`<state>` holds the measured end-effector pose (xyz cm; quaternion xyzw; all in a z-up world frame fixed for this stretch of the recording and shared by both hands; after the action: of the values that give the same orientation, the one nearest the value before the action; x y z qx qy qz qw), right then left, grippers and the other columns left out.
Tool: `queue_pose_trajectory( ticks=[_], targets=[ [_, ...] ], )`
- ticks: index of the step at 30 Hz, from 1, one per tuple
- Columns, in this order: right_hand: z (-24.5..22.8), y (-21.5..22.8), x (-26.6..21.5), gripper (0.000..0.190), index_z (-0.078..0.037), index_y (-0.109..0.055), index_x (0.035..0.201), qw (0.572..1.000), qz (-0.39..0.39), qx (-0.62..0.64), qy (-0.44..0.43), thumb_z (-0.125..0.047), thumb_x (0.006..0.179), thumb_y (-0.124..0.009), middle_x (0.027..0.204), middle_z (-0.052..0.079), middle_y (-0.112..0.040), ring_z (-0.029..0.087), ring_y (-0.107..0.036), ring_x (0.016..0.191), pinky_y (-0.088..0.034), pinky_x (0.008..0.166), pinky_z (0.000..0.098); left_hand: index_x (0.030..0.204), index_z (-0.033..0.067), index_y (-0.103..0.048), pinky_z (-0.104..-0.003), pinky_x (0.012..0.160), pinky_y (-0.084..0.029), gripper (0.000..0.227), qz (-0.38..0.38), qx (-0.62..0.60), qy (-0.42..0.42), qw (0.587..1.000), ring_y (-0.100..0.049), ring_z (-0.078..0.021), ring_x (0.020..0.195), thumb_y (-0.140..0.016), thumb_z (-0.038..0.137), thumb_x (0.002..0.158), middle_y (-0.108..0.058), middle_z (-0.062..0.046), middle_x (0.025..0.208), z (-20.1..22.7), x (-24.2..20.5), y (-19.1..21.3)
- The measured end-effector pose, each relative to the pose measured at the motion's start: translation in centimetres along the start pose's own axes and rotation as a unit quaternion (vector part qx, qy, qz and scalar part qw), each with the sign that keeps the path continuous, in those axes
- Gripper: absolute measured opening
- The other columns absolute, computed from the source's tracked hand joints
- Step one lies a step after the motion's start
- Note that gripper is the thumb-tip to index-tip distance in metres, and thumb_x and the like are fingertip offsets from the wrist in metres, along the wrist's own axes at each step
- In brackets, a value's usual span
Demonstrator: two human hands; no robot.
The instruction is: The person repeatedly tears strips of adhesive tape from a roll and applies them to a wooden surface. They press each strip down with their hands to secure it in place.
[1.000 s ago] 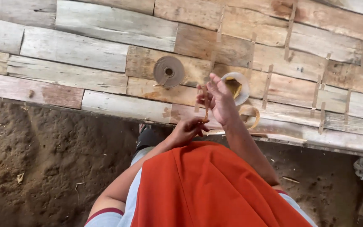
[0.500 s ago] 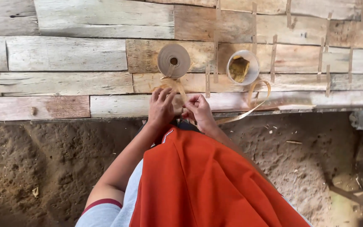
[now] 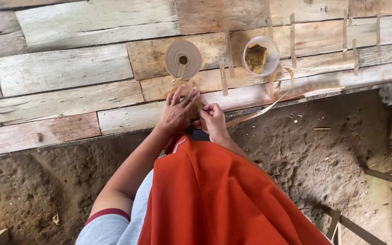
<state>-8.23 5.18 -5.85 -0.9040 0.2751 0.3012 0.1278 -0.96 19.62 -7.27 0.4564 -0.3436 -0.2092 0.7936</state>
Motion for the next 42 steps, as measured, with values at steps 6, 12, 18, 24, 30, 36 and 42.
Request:
queue_pose_trajectory(
  ticks=[6, 12, 18, 24, 30, 36, 42],
  targets=[
    [-1.2, -0.9, -1.4, 0.014, 0.001, -0.058, 0.1, 1.0, 0.013, -0.015, 0.019, -0.002, 0.09, -0.068, 0.077, 0.017, -0.063, 0.032, -0.072, 0.053, -0.064, 0.045, 0.0424, 0.145, 0.0226, -0.057, -0.047, 0.108, -0.03, 0.057, -0.01, 0.002, -0.014, 1.0, -0.03, -0.0355, 0.148, -0.051, 0.018, 0.089, -0.048, 0.004, 0.157, -0.5, 0.2, -1.3],
    [-1.5, -1.1, -1.4, 0.014, 0.0, -0.059, 0.098, 0.999, 0.013, -0.023, 0.025, -0.002, 0.089, -0.069, 0.075, 0.015, -0.063, 0.031, -0.072, 0.052, -0.064, 0.043, 0.041, 0.144, 0.0224, -0.058, -0.047, 0.109, -0.029, 0.056, -0.018, 0.006, -0.005, 1.0, -0.029, -0.0346, 0.148, -0.05, 0.018, 0.088, -0.049, 0.006, 0.156, -0.6, 0.4, -1.2],
    [2.3, 1.6, 2.2, 0.022, -0.007, -0.067, 0.101, 0.987, 0.016, -0.154, 0.04, -0.016, 0.084, -0.078, 0.079, 0.007, -0.071, 0.012, -0.066, 0.069, -0.053, 0.056, 0.0315, 0.142, 0.0237, -0.06, -0.05, 0.11, -0.026, 0.056, -0.006, 0.01, 0.009, 1.0, -0.027, -0.0359, 0.15, -0.051, 0.022, 0.087, -0.051, 0.008, 0.154, -1.0, 0.3, -2.6],
    [0.6, 2.6, 1.0, 0.03, -0.01, -0.074, 0.104, 0.97, -0.023, -0.241, -0.018, -0.028, 0.081, -0.082, 0.084, 0.003, -0.077, 0.01, -0.067, 0.077, -0.053, 0.074, 0.0279, 0.138, 0.0246, -0.064, -0.051, 0.108, -0.028, 0.05, 0.02, 0.013, 0.011, 1.0, -0.029, -0.0351, 0.151, -0.05, 0.024, 0.089, -0.054, 0.009, 0.152, -0.5, 0.8, -1.4],
    [1.2, 2.7, -0.9, 0.025, -0.003, -0.075, 0.097, 0.977, -0.035, -0.188, -0.09, -0.027, 0.091, -0.075, 0.071, 0.014, -0.075, 0.017, -0.071, 0.06, -0.059, 0.054, 0.0246, 0.136, 0.0266, -0.064, -0.048, 0.108, -0.026, 0.051, 0.034, -0.003, 0.032, 0.999, -0.03, -0.0303, 0.151, -0.049, 0.027, 0.088, -0.056, 0.011, 0.15, -0.3, 0.9, -1.7],
    [4.0, 3.0, 0.1, 0.029, -0.016, -0.082, 0.088, 0.945, -0.025, -0.312, -0.091, -0.045, 0.086, -0.077, 0.072, 0.008, -0.075, 0.014, -0.068, 0.072, -0.057, 0.067, 0.0322, 0.128, 0.0276, -0.07, -0.051, 0.11, -0.022, 0.034, 0.065, -0.009, 0.074, 0.995, -0.032, -0.0272, 0.151, -0.053, 0.038, 0.1, -0.06, 0.012, 0.147, -0.1, 1.1, -3.1],
    [4.1, 2.6, 0.2, 0.031, -0.015, -0.081, 0.08, 0.94, -0.021, -0.319, -0.122, -0.046, 0.083, -0.078, 0.068, 0.011, -0.072, 0.017, -0.067, 0.07, -0.056, 0.068, 0.0362, 0.129, 0.0304, -0.069, -0.059, 0.106, -0.026, 0.037, 0.044, -0.004, 0.11, 0.993, -0.032, -0.0298, 0.151, -0.066, 0.044, 0.095, -0.06, 0.013, 0.146, 0.3, 0.7, -4.3]
  ],
)
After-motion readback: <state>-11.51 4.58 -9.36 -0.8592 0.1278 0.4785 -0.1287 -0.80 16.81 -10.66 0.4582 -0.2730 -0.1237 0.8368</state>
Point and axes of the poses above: each hand's wrist, its own x-axis towards the middle knuckle, its own y-axis out of the back of the hand, z = x × y, the point moved 1 cm from there along x, towards the middle knuckle
